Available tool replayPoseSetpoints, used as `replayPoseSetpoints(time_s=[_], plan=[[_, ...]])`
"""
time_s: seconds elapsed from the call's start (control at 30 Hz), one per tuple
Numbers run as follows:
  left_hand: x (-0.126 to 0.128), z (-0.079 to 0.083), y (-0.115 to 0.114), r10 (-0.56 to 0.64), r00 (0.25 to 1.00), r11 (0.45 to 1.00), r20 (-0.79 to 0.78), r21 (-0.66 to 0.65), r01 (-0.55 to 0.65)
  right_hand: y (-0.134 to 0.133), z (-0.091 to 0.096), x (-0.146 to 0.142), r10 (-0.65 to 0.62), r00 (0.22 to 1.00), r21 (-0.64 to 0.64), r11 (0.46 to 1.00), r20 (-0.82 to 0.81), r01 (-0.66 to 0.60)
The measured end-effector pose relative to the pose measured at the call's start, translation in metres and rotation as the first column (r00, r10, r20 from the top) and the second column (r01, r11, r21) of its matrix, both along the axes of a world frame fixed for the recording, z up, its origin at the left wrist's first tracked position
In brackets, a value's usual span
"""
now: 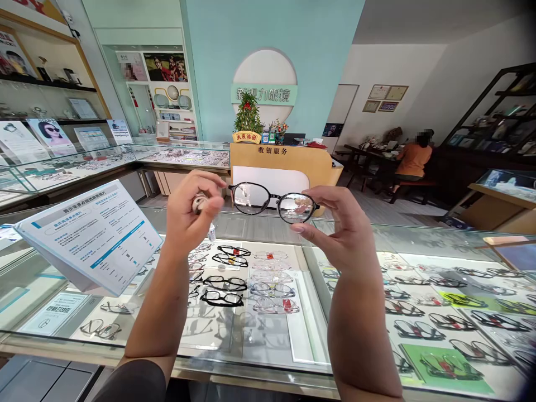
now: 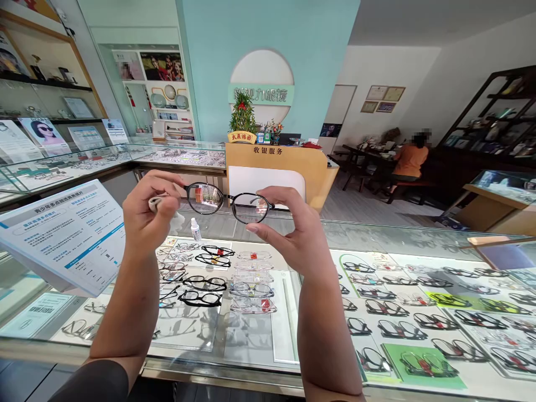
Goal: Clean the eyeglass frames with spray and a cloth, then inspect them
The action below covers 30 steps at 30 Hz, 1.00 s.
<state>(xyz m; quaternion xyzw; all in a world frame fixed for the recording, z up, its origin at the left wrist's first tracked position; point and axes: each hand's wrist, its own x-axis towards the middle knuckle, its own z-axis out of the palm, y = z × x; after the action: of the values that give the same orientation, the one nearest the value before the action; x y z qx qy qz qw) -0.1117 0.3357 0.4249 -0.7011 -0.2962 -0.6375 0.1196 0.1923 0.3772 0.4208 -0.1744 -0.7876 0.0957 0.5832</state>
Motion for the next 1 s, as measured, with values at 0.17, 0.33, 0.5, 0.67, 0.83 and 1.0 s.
replayPoseSetpoints(time_s=[0.17, 0.33, 0.5, 0.67, 0.83, 1.0], plan=[[0.011, -0.002, -0.005, 0.077, 0.997, 0.995, -0.024, -0.062, -0.078, 0.000, -0.001, 0.001, 0.002, 1.000, 0.004, 1.000, 0.002, -0.002], [0.021, -0.004, -0.005, 0.130, 0.991, 0.992, -0.033, -0.002, -0.130, 0.000, -0.001, 0.001, 0.003, 1.000, 0.006, 1.000, 0.006, -0.003], [0.025, -0.007, -0.003, 0.148, 0.989, 0.989, 0.015, -0.001, -0.148, 0.000, -0.002, 0.002, 0.012, 1.000, 0.009, 1.000, 0.005, -0.012], [0.027, -0.007, -0.004, 0.130, 0.991, 0.991, 0.015, 0.022, -0.131, -0.001, -0.001, 0.002, 0.015, 1.000, 0.014, 1.000, -0.004, -0.015], [0.031, -0.006, -0.007, 0.182, 0.983, 0.983, 0.022, -0.022, -0.182, -0.003, 0.003, -0.002, 0.018, 1.000, 0.014, 1.000, -0.001, -0.018], [0.042, -0.008, -0.009, 0.225, 0.970, 0.972, 0.098, -0.091, -0.216, -0.006, 0.004, -0.010, 0.023, 0.998, -0.070, 0.997, -0.059, -0.027]])
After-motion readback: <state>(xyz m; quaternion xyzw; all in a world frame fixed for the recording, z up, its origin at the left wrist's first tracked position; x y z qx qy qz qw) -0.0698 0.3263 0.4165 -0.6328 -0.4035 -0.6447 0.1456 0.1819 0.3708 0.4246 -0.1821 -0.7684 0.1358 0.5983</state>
